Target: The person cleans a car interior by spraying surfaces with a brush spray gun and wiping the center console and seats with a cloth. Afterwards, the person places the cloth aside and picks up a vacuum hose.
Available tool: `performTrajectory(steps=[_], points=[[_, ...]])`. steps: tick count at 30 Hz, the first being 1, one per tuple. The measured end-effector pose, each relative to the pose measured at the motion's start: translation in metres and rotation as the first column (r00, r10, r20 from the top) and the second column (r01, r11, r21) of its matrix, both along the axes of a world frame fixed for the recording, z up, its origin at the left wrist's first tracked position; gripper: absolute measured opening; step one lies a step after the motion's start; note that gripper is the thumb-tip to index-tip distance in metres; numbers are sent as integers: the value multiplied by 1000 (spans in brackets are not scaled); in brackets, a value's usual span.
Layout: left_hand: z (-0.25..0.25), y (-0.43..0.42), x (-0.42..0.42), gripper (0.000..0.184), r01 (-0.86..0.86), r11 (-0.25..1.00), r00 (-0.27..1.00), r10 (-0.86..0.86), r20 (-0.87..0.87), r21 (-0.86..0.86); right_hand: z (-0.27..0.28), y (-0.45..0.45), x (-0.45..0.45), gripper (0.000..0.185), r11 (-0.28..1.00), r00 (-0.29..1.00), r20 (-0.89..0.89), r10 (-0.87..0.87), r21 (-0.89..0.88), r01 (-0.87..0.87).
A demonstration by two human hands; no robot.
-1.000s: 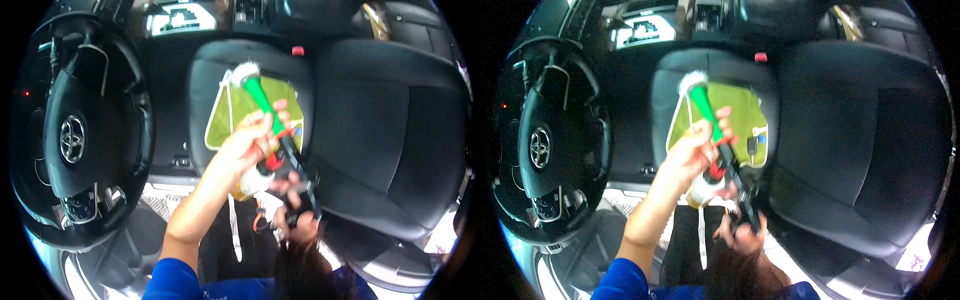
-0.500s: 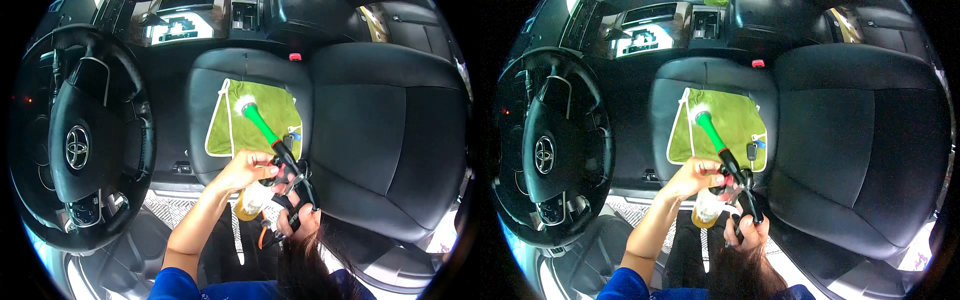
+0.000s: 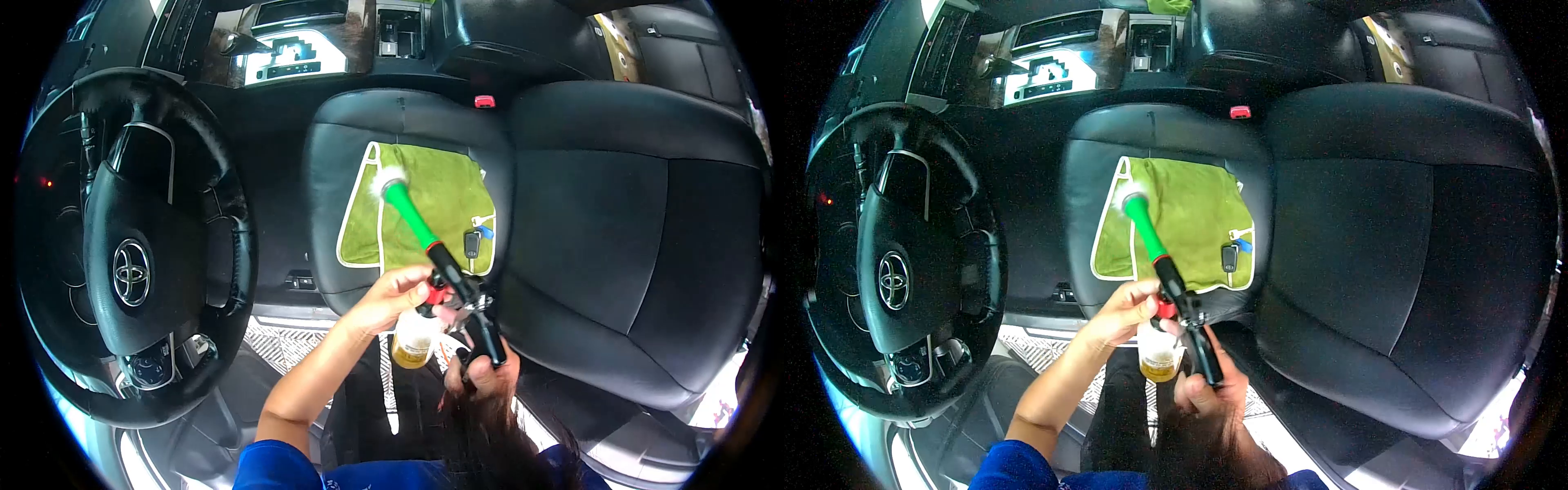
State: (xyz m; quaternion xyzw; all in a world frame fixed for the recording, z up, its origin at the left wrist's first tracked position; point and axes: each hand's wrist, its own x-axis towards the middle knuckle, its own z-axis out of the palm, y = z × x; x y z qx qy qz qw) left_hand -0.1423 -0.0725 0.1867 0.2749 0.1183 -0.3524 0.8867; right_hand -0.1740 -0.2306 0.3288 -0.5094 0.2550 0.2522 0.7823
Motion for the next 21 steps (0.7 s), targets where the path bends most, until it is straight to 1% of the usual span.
performTrajectory(steps=[1, 2, 3, 4, 6, 7, 8, 10, 11, 13, 14, 16, 17, 19, 20, 21], points=[[7, -10, 4, 38, -203, 979, 979, 202, 15, 25, -4, 5, 3, 82, 995, 993, 73, -95, -20, 97], [4, -9, 6, 36, -212, 977, 976, 210, 64, 29, -6, 2, 2, 83, 995, 994, 51, -101, 14, 101], [6, -8, 11, 35, -173, 980, 984, 167, 64, 96, -7, 1, 3, 83, 993, 994, 28, -107, 46, 105], [10, -6, 17, 34, -132, 978, 990, 124, 60, 160, -5, 3, 8, 84, 993, 992, 41, -116, 29, 115], [14, -1, 31, 35, -62, 970, 996, 44, 79, 233, -4, 7, 19, 83, 990, 989, 48, -139, 22, 138], [24, 2, 42, 34, 16, 969, 999, -26, 40, 246, -5, 9, 25, 83, 988, 988, 41, -152, 33, 151], [23, 2, 48, 30, 44, 947, 991, -83, 110, 317, -4, 7, 32, 75, 988, 988, 3, -156, 3, 156], [8, 4, 51, 30, 134, 938, 980, -174, 99, 319, -6, 4, 38, 71, 981, 984, 11, -180, 71, 178], [2, 5, 49, 30, 133, 939, 980, -173, 99, 317, -7, 2, 41, 71, 982, 984, 10, -179, 69, 178], [-10, 13, 43, 33, 164, 969, 981, -180, 69, 184, -7, 0, 45, 71, 980, 989, -66, -129, 141, 137], [-13, 18, 40, 38, 194, 968, 975, -208, 80, 158, -7, 1, 45, 74, 985, 989, -93, -112, 121, 123], [-21, 23, 33, 38, 212, 976, 974, -214, 70, 47, -4, 3, 43, 73, 986, 989, -112, -93, 125, 107], [-23, 24, 30, 38, 208, 977, 975, -211, 66, 49, -3, 4, 41, 73, 986, 989, -115, -89, 127, 104], [-24, 24, 26, 44, 196, 978, 980, -194, 35, -76, -2, 4, 40, 72, 982, 988, -112, -103, 144, 119], [-18, 24, 26, 44, 195, 978, 977, -200, -76, -73, -5, -1, 42, 68, 965, 989, -109, -98, 231, 121], [-15, 23, 27, 44, 171, 984, 983, -166, -78, 56, -7, -2, 46, 69, 968, 987, -115, -109, 213, 131]])
